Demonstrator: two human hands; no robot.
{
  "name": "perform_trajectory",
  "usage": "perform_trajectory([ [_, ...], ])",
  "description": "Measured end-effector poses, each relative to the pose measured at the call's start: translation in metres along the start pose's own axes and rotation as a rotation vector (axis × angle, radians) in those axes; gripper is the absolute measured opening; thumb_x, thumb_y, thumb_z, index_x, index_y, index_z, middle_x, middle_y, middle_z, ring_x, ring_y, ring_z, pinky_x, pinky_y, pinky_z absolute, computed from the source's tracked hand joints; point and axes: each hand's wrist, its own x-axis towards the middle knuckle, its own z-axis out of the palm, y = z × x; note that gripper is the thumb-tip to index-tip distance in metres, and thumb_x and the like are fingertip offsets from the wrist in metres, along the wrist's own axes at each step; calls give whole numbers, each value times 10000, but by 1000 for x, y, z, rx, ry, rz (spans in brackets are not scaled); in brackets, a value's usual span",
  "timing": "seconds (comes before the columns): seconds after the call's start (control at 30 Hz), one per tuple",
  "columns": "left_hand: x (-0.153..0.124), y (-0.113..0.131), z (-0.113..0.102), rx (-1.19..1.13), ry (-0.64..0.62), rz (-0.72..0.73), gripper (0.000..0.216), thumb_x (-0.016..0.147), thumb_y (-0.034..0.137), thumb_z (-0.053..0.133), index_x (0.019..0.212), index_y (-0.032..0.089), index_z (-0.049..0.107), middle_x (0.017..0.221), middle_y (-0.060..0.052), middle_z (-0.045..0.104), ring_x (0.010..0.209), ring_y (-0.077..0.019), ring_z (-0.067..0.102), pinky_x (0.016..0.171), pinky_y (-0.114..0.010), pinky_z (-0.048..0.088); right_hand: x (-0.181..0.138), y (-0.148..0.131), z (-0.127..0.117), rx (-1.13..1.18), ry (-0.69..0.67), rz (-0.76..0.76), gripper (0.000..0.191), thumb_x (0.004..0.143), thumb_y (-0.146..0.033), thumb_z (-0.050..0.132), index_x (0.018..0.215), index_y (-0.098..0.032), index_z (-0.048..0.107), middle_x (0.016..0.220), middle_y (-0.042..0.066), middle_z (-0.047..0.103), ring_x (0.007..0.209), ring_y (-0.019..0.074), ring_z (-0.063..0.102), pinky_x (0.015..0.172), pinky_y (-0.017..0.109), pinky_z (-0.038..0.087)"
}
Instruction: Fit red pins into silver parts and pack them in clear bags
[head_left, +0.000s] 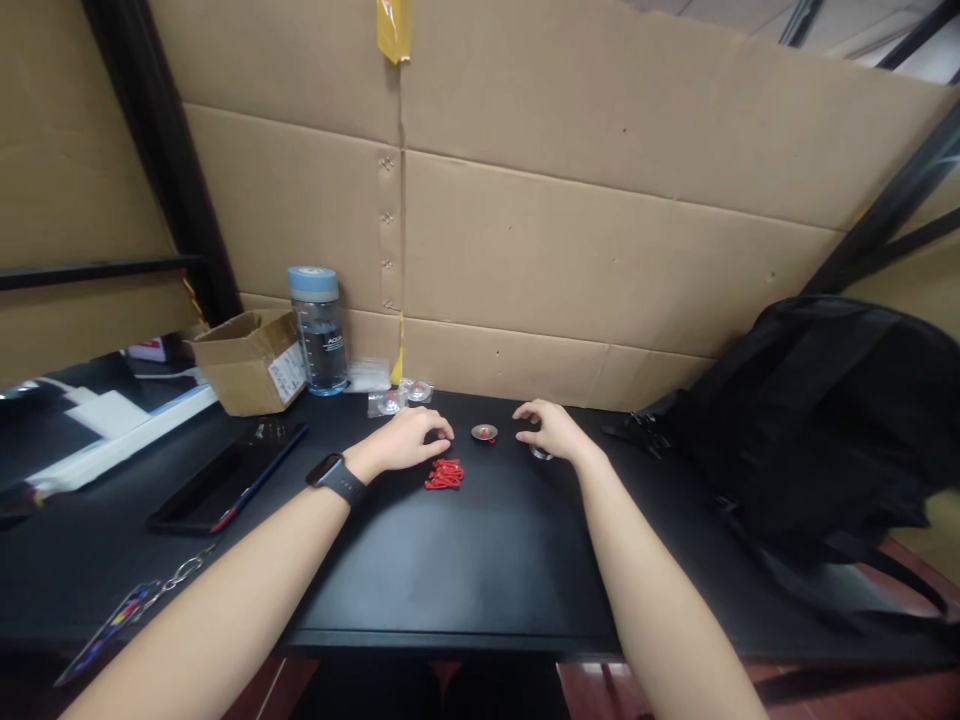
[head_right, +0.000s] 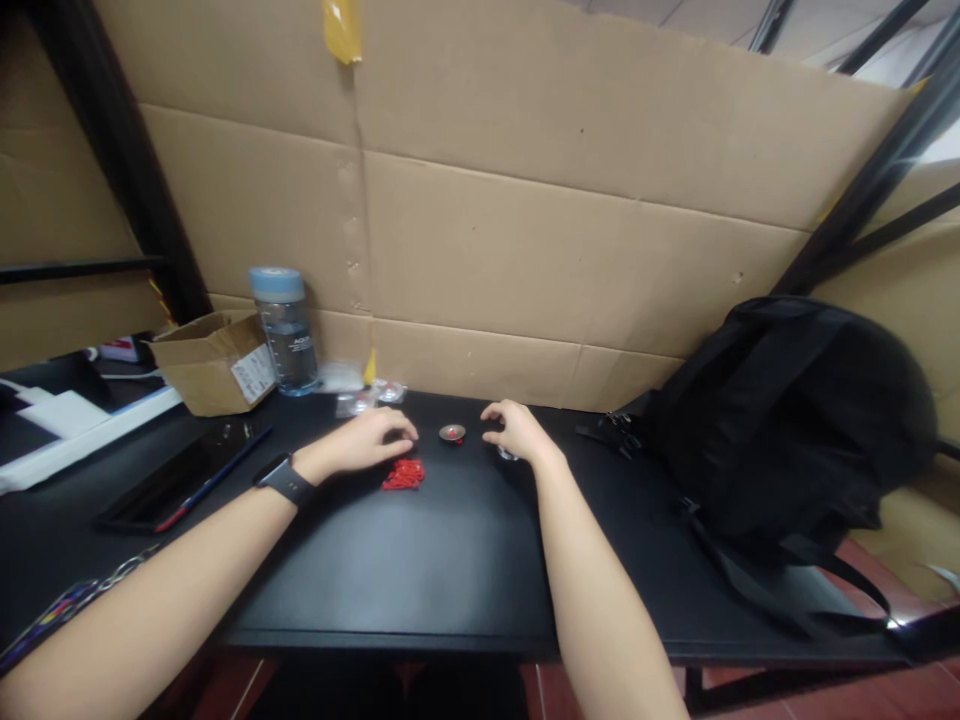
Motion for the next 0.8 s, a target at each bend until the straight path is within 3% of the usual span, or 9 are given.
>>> perform_trajectory([
  [0.1, 0, 0, 0, -2, 2, -2, 198, 943, 295, 593, 1024, 206, 750, 985, -65, 757, 956, -215, 694, 897, -322, 500, 7, -20, 19, -29, 10, -156, 306, 764, -72, 764, 1018, -242, 772, 1040, 54, 687, 959, 209, 641, 911, 350, 480],
  [0.23, 0, -4, 2, -2, 32, 24, 213, 964, 305, 569, 1029, 208, 748, 1027, -77, 743, 994, -218, 679, 928, -335, 502, 11, -32, 36, -57, 16, -237, 207, 812, -104, 759, 939, -263, 800, 1061, 62, 661, 1010, 222, 623, 945, 372, 468],
  [0.37, 2, -7, 7, -33, 98, 31, 245, 998, 318, 525, 1068, 214, 735, 1086, -84, 716, 1037, -218, 660, 972, -358, 496, 11, -36, 32, 2, 45, -305, 116, 874, -196, 746, 910, -281, 816, 1087, 62, 671, 1010, 218, 626, 960, 382, 466],
  [0.5, 4, -1, 12, -125, 155, 44, 279, 1021, 351, 495, 1163, 230, 703, 1154, -83, 686, 1090, -216, 636, 1002, -370, 487, 8, -49, 23, 226, 20, -319, 81, 871, -252, 761, 918, -288, 817, 1108, 38, 684, 1013, 198, 658, 970, 359, 480],
  [0.8, 6, 14, 8, -272, 55, 121, 177, 986, 330, 570, 1001, 217, 705, 1106, -63, 688, 1038, -195, 646, 973, -331, 501, 2, -74, 20, 419, -31, -354, 90, 863, -320, 768, 926, -278, 817, 1067, 36, 702, 970, 195, 672, 910, 338, 503],
])
